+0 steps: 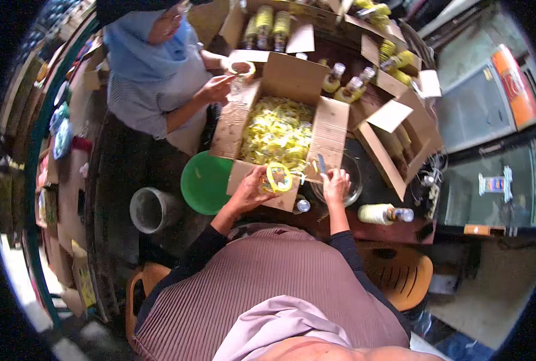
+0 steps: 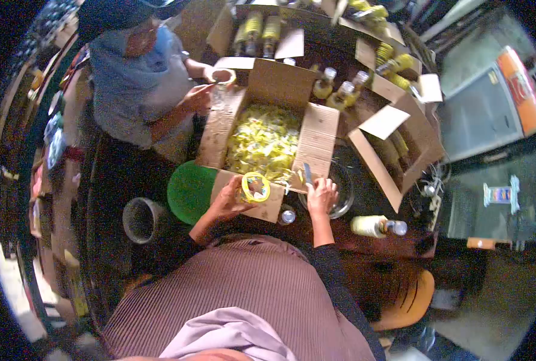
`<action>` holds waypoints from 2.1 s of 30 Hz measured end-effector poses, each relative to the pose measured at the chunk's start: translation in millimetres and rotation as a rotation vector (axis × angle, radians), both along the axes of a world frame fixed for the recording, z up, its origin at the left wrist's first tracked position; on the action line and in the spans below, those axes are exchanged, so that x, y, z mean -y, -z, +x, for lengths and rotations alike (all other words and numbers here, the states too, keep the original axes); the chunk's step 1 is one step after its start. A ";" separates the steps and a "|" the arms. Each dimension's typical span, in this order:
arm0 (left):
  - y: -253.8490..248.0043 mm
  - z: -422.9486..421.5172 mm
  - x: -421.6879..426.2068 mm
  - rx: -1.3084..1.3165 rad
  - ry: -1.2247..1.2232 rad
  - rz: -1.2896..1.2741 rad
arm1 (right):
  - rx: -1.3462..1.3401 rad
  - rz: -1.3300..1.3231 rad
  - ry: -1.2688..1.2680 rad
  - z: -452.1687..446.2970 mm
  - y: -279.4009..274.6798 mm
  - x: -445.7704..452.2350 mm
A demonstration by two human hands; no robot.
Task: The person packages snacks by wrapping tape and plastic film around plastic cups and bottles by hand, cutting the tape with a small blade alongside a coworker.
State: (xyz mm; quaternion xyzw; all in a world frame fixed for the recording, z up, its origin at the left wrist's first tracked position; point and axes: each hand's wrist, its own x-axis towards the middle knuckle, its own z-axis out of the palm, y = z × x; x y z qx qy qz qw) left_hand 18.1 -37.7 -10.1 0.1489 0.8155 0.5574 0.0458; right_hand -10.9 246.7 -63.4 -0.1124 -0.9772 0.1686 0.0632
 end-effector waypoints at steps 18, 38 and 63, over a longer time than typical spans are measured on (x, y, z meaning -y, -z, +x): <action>-14.5 9.4 -41.3 0.110 -0.140 0.193 | 0.107 -0.519 -0.084 -20.0 5.0 -19.8; -13.6 -32.7 -42.2 -0.349 -0.313 -0.374 | -0.174 -0.658 -0.617 -4.7 -96.9 36.2; -36.1 -37.3 -63.7 -0.317 -0.286 -0.496 | -0.504 -0.014 -0.816 4.6 -59.7 26.6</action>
